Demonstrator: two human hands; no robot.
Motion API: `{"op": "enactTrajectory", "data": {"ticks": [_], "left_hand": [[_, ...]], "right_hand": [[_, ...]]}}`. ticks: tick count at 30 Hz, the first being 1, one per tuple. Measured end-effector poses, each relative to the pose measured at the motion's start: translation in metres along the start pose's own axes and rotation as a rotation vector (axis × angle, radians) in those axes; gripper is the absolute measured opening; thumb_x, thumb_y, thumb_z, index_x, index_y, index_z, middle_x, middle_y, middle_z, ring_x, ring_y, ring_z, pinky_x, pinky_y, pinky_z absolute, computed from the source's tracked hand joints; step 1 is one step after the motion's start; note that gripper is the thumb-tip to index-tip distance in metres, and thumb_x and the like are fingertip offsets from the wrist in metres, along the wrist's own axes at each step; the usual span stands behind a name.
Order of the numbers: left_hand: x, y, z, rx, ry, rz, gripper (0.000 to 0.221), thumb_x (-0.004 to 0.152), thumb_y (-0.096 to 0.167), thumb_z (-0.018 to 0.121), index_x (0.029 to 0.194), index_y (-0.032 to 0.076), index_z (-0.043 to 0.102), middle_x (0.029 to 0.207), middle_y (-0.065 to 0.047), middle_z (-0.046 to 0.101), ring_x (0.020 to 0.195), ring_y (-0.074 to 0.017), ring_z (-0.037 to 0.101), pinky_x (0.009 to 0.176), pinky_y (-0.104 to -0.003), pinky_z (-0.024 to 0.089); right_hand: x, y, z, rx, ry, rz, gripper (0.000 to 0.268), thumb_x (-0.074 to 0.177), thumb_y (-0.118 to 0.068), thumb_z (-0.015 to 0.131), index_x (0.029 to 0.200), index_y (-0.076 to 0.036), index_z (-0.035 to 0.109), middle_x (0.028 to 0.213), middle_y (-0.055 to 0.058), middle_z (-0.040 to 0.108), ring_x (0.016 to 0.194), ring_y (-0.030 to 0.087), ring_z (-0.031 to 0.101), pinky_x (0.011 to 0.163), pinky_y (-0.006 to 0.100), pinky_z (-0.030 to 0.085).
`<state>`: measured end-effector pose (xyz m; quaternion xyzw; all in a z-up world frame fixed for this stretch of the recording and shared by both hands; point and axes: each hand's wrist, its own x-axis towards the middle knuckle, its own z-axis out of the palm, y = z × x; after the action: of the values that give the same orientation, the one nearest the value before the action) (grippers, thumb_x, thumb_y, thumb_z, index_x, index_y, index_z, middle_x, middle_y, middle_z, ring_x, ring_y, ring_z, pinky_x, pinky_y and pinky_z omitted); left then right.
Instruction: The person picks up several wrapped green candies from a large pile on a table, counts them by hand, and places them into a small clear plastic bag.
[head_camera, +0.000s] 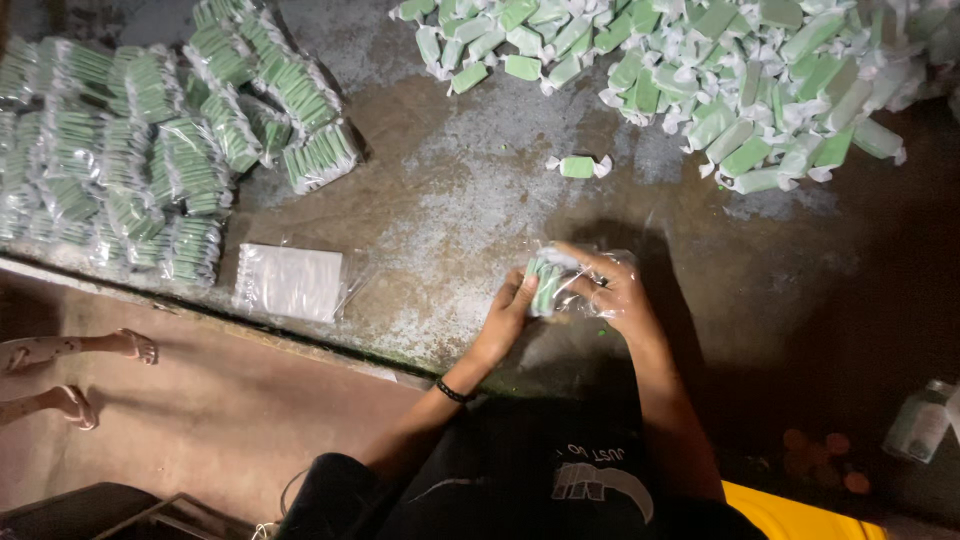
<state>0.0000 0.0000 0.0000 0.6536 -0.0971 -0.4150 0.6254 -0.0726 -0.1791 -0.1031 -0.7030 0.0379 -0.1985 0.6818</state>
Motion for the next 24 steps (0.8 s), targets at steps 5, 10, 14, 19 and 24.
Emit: {"op": "enactTrajectory", "data": {"ticks": [5, 10, 14, 19, 24], "left_hand": [[0.021, -0.036, -0.015, -0.062, -0.013, -0.011, 0.024, 0.078, 0.015, 0.088, 0.094, 0.004, 0.075, 0.079, -0.004, 0.073, 0.068, -0.0082, 0.066, 0.065, -0.023, 0.054], [0.017, -0.016, -0.013, -0.133, 0.021, -0.002, 0.025, 0.076, 0.016, 0.089, 0.091, 0.004, 0.074, 0.076, -0.005, 0.072, 0.068, -0.0106, 0.068, 0.061, -0.025, 0.055], [0.024, -0.019, -0.016, -0.118, -0.039, 0.006, 0.028, 0.070, 0.013, 0.092, 0.090, 0.004, 0.074, 0.076, -0.004, 0.073, 0.067, -0.0110, 0.068, 0.062, -0.024, 0.056], [0.021, -0.013, -0.015, -0.055, 0.056, -0.186, 0.079, 0.061, 0.028, 0.098, 0.119, -0.003, 0.056, 0.109, -0.019, 0.061, 0.101, -0.0284, 0.060, 0.084, -0.043, 0.050], [0.031, -0.060, -0.034, -0.383, 0.161, -0.383, 0.091, 0.069, 0.013, 0.093, 0.143, -0.001, 0.042, 0.128, -0.021, 0.057, 0.118, -0.0312, 0.060, 0.106, -0.048, 0.050]], "right_hand": [[0.003, 0.010, -0.002, -0.116, 0.097, 0.033, 0.059, 0.081, -0.029, 0.085, 0.136, -0.014, 0.071, 0.097, 0.007, 0.076, 0.096, 0.015, 0.069, 0.093, 0.038, 0.052], [-0.006, 0.020, 0.006, -0.082, 0.078, 0.083, 0.055, 0.079, -0.038, 0.083, 0.125, -0.009, 0.075, 0.098, 0.012, 0.076, 0.098, 0.024, 0.070, 0.097, 0.041, 0.051], [-0.009, 0.022, 0.002, -0.076, -0.020, 0.132, 0.046, 0.079, -0.028, 0.085, 0.116, -0.003, 0.077, 0.106, 0.018, 0.079, 0.104, 0.030, 0.072, 0.101, 0.048, 0.049], [0.003, -0.018, 0.018, -0.165, -0.012, 0.199, 0.042, 0.076, -0.018, 0.087, 0.116, -0.007, 0.079, 0.096, 0.012, 0.080, 0.094, 0.025, 0.073, 0.088, 0.041, 0.055], [0.016, -0.081, -0.038, -0.394, 0.064, 0.159, 0.027, 0.071, 0.002, 0.085, 0.091, -0.016, 0.084, 0.090, 0.003, 0.078, 0.086, 0.023, 0.072, 0.086, 0.035, 0.055]]}}
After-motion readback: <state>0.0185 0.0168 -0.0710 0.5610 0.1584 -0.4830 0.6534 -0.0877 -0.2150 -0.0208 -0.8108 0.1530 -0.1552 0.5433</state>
